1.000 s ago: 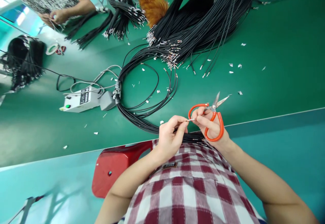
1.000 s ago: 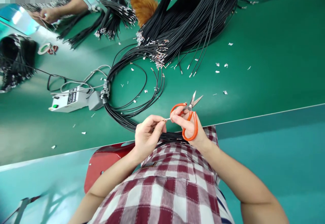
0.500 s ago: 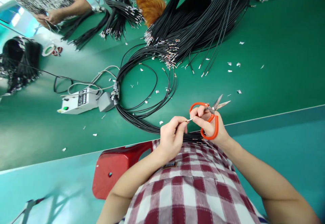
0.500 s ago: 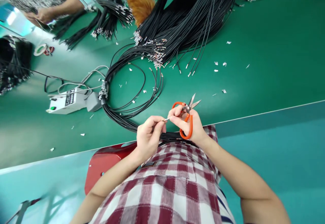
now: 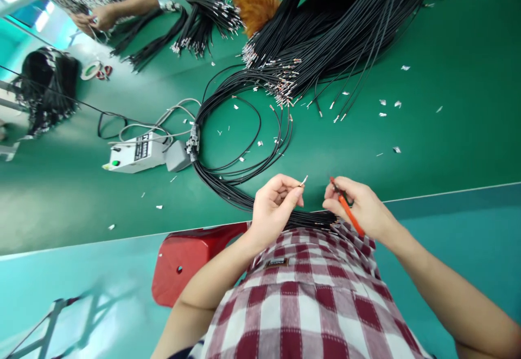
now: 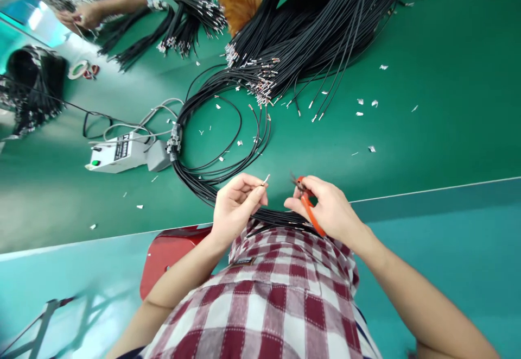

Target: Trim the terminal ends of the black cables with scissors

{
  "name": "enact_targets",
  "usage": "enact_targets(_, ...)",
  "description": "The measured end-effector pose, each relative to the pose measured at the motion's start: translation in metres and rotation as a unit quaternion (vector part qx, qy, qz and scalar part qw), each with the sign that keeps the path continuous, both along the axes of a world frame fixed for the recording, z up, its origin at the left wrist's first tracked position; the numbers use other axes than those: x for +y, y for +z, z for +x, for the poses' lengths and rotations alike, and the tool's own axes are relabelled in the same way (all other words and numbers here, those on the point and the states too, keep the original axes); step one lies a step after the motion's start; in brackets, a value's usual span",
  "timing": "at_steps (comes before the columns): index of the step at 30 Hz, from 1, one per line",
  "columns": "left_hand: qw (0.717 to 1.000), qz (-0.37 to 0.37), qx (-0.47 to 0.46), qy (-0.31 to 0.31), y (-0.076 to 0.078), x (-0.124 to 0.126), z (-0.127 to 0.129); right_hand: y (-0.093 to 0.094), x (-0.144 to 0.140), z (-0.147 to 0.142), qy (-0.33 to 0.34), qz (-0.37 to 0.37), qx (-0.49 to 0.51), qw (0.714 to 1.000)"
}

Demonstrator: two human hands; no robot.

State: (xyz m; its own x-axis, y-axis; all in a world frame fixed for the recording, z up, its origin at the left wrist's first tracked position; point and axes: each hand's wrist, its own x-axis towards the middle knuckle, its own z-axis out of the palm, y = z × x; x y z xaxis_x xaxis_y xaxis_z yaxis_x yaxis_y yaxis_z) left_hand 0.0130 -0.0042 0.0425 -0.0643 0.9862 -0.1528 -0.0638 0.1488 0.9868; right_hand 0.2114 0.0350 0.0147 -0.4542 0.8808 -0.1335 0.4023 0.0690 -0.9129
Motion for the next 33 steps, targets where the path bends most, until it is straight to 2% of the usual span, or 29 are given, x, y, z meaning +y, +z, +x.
enact_targets(2,1.000,0.003,0.005,-0.002,-0.001,0.001,0.000,0.002,-0.004,0.002,0.037,0.012,-0.090,0.995)
enact_targets(4,1.000,0.008,0.011,-0.005,-0.001,0.002,0.001,0.006,-0.005,-0.001,0.068,0.010,-0.129,0.989)
enact_targets(11,1.000,-0.010,0.017,-0.016,0.002,0.002,0.002,0.020,0.007,-0.012,0.133,-0.118,-0.077,0.981)
enact_targets(14,1.000,-0.024,0.009,-0.014,0.005,0.003,0.002,0.022,0.012,-0.010,0.158,-0.141,-0.091,0.973)
enact_targets(23,0.999,-0.028,0.015,-0.013,0.003,0.003,0.002,0.028,0.017,-0.011,0.152,-0.109,-0.160,0.969)
enact_targets(27,0.999,-0.029,0.025,-0.014,0.002,0.002,0.002,0.027,0.017,-0.013,0.164,-0.139,-0.131,0.968)
enact_targets(33,0.999,-0.041,-0.005,-0.006,-0.002,0.003,0.000,0.016,0.010,-0.017,0.147,-0.168,-0.113,0.968)
